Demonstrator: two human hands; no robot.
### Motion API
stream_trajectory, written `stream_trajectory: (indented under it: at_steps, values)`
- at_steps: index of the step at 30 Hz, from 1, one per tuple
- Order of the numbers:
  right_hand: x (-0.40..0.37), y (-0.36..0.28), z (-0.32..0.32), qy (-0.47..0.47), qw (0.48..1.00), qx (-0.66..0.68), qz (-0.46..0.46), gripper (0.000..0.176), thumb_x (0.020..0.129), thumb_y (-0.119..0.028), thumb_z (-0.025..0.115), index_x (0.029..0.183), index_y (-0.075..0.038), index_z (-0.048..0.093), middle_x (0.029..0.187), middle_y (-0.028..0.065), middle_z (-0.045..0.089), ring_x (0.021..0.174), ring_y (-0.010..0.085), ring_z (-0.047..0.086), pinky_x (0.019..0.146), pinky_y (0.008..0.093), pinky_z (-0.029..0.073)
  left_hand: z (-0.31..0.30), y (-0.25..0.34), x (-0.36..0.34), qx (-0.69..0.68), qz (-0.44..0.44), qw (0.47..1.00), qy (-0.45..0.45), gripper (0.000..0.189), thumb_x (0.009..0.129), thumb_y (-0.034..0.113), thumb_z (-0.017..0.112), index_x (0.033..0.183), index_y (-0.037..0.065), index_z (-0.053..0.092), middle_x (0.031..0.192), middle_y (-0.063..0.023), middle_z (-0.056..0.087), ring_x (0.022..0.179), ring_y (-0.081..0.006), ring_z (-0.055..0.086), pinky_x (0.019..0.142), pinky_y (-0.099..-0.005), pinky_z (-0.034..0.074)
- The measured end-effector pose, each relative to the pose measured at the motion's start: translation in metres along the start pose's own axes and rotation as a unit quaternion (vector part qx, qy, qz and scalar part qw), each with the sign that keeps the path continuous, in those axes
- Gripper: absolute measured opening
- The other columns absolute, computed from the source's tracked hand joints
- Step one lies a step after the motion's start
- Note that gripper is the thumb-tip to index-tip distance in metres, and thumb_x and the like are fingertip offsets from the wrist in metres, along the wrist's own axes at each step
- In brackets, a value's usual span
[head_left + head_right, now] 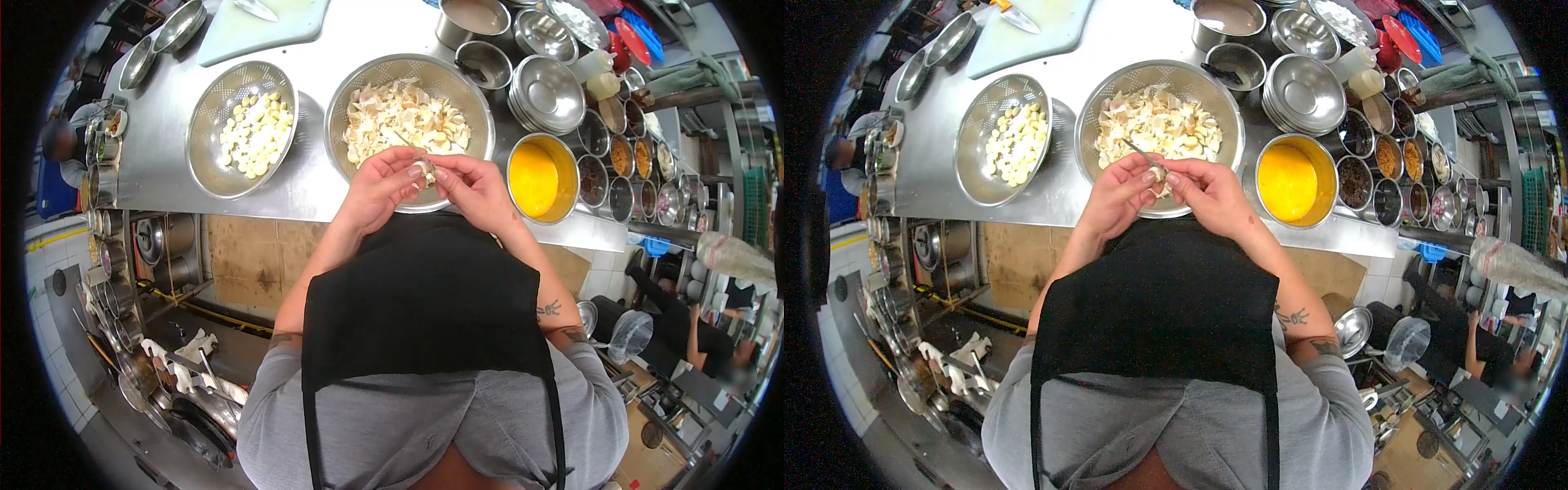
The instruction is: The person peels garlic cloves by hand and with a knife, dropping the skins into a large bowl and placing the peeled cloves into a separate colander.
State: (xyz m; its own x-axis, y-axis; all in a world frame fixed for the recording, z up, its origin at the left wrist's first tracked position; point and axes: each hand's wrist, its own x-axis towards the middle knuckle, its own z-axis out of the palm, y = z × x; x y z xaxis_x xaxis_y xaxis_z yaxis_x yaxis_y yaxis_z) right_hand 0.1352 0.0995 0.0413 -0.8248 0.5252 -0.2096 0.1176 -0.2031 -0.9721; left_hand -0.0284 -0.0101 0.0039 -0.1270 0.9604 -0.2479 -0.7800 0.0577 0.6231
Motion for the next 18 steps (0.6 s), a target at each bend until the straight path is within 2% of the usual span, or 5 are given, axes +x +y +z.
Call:
stream_trajectory:
  at_steps: [6, 9, 12, 15, 18]
  values:
    - [0.0, 0.0, 0.0, 0.003, 1.0, -0.015, -0.026, 0.027, 0.095, -0.009, 0.058, 0.121, 0.0, 0.063, 0.083, -0.0018, 0.063, 0.07, 0.0036, 0.052, 0.062, 0.0189, 0.044, -0.006, -0.001, -0.001, -0.01, -0.01, 1.0, 0.001, 0.025, 0.09, 0.0, 0.058, 0.115, -0.001, 0.057, 0.101, -0.0098, 0.066, 0.088, -0.0164, 0.065, 0.077, -0.0277, 0.053]
    - [0.0, -0.001, 0.001, 0.019, 0.999, -0.031, -0.036, 0.027, 0.095, -0.008, 0.058, 0.121, 0.0, 0.063, 0.083, -0.0012, 0.063, 0.069, 0.0037, 0.052, 0.062, 0.0191, 0.044, -0.008, -0.003, 0.0, 0.0, 0.001, 1.0, -0.012, 0.028, 0.09, -0.001, 0.057, 0.118, -0.002, 0.057, 0.101, -0.0097, 0.066, 0.088, -0.0162, 0.064, 0.077, -0.0277, 0.052]
    - [0.003, -0.001, -0.003, 0.069, 0.994, -0.072, -0.045, 0.029, 0.095, -0.009, 0.058, 0.121, 0.001, 0.062, 0.08, -0.0005, 0.063, 0.068, 0.0039, 0.052, 0.062, 0.0195, 0.044, -0.006, -0.003, -0.001, 0.101, 0.009, 0.995, -0.022, 0.032, 0.089, -0.003, 0.057, 0.121, -0.003, 0.056, 0.102, -0.0099, 0.066, 0.089, -0.0164, 0.064, 0.078, -0.0272, 0.052]
    - [0.005, -0.002, -0.012, 0.116, 0.989, -0.088, -0.03, 0.033, 0.096, -0.013, 0.058, 0.125, 0.002, 0.059, 0.074, 0.0001, 0.062, 0.066, 0.0041, 0.052, 0.062, 0.0204, 0.043, -0.002, -0.001, -0.003, 0.104, 0.013, 0.994, -0.019, 0.034, 0.089, -0.003, 0.057, 0.123, -0.003, 0.055, 0.106, -0.01, 0.065, 0.089, -0.016, 0.064, 0.077, -0.0265, 0.051]
    - [0.003, 0.006, -0.014, 0.096, 0.988, -0.12, -0.006, 0.032, 0.095, -0.013, 0.058, 0.124, -0.001, 0.061, 0.072, 0.0003, 0.062, 0.065, 0.0039, 0.052, 0.062, 0.0212, 0.043, 0.0, 0.001, -0.002, 0.074, 0.029, 0.997, 0.02, 0.035, 0.09, -0.002, 0.058, 0.124, -0.003, 0.054, 0.11, -0.0103, 0.064, 0.091, -0.0154, 0.063, 0.076, -0.0262, 0.051]
